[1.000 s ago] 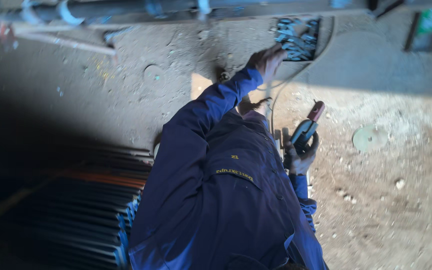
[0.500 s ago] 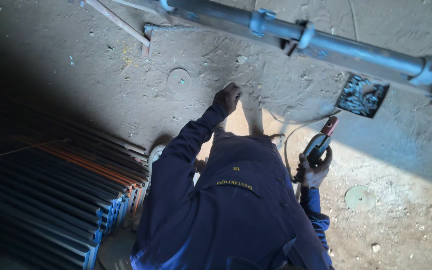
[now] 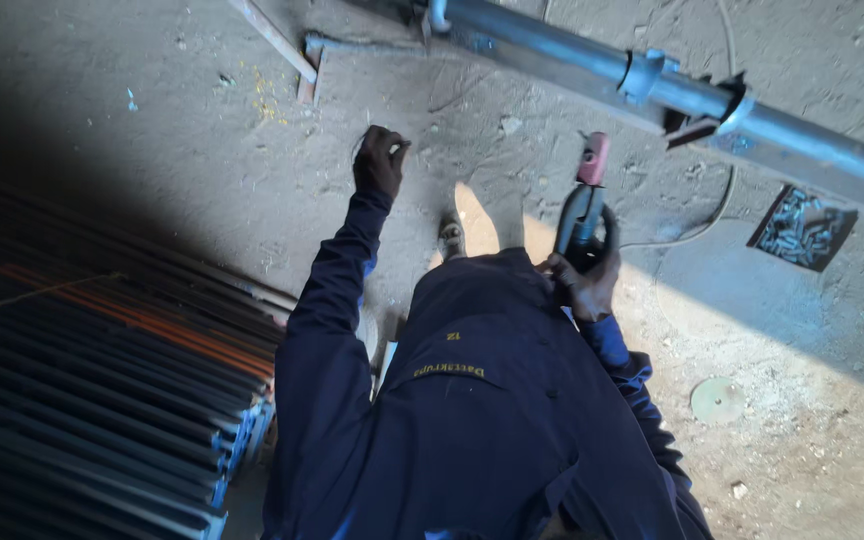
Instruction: The person welds a long metal pipe assembly using a handheld welding torch. They repeatedly position the torch at different joints, weld them while sparks fly, and reposition the pipe as needed. The person also picks up a welding rod from a tray on the ground and uses it during the welding process.
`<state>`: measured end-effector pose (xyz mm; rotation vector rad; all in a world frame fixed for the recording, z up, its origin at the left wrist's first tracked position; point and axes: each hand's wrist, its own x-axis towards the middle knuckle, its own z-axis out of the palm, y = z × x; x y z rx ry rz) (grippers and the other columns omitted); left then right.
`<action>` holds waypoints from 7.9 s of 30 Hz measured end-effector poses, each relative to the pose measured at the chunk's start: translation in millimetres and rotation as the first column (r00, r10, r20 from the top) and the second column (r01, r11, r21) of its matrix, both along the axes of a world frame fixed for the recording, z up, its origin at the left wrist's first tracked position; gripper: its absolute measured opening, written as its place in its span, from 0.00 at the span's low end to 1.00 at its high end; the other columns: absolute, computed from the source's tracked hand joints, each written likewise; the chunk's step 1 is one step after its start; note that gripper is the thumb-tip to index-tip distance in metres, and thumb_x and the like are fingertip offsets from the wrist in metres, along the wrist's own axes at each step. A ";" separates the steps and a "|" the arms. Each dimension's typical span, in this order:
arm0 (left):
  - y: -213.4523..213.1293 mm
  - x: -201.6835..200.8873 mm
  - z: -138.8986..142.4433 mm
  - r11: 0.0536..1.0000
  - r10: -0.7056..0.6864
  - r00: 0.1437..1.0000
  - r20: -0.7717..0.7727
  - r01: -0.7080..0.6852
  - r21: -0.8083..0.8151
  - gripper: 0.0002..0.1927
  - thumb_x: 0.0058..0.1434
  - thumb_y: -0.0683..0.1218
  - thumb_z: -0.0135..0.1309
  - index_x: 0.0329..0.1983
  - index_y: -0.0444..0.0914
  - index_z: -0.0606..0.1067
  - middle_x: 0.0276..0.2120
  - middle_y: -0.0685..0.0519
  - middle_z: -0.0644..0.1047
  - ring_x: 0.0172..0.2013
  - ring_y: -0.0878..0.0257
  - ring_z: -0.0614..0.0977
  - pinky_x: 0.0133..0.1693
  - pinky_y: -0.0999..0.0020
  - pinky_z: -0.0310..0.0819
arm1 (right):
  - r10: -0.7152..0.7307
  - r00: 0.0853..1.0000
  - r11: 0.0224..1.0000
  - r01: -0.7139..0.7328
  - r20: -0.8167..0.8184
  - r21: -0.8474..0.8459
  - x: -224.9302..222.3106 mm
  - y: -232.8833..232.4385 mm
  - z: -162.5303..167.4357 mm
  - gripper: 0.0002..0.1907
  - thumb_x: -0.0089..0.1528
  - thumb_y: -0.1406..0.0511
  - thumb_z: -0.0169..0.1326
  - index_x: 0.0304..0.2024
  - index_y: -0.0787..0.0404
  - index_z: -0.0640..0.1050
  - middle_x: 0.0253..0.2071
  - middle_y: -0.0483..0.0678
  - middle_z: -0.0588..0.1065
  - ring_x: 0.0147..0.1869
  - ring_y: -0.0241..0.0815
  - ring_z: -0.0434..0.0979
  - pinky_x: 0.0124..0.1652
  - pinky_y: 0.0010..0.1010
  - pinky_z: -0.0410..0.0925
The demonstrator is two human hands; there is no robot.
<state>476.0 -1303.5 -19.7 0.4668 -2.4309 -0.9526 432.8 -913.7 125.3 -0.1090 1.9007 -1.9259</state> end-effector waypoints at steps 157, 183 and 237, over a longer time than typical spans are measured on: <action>-308.0 -207.3 -6.5 0.977 -0.085 0.996 -0.020 0.079 -0.197 0.18 0.60 0.49 0.62 0.52 0.41 0.74 0.63 0.37 0.67 0.63 0.42 0.69 0.63 0.45 0.63 | -0.076 0.915 0.914 0.224 -0.397 0.340 -65.7 -299.3 -51.1 0.57 0.53 0.57 0.73 0.76 0.65 0.56 0.46 0.55 0.79 0.41 0.41 0.80 0.40 0.31 0.74; -291.7 -309.3 7.5 0.294 -0.697 0.487 0.525 0.863 -0.410 0.11 0.68 0.46 0.52 0.50 0.42 0.80 0.69 0.42 0.65 0.66 0.41 0.66 0.64 0.38 0.55 | -0.163 0.930 0.855 0.300 -0.330 0.423 -20.1 -335.6 -29.9 0.57 0.48 0.61 0.75 0.73 0.64 0.60 0.45 0.56 0.80 0.49 0.47 0.83 0.49 0.35 0.75; -329.3 83.4 -153.7 0.975 -0.164 0.601 0.782 -0.022 0.221 0.32 0.48 0.48 0.65 0.57 0.37 0.72 0.51 0.34 0.71 0.51 0.38 0.76 0.54 0.52 0.74 | 0.449 0.718 0.804 -0.064 -0.532 0.591 -140.5 -423.6 -70.5 0.62 0.54 0.50 0.73 0.74 0.76 0.54 0.71 0.67 0.67 0.72 0.59 0.72 0.68 0.40 0.69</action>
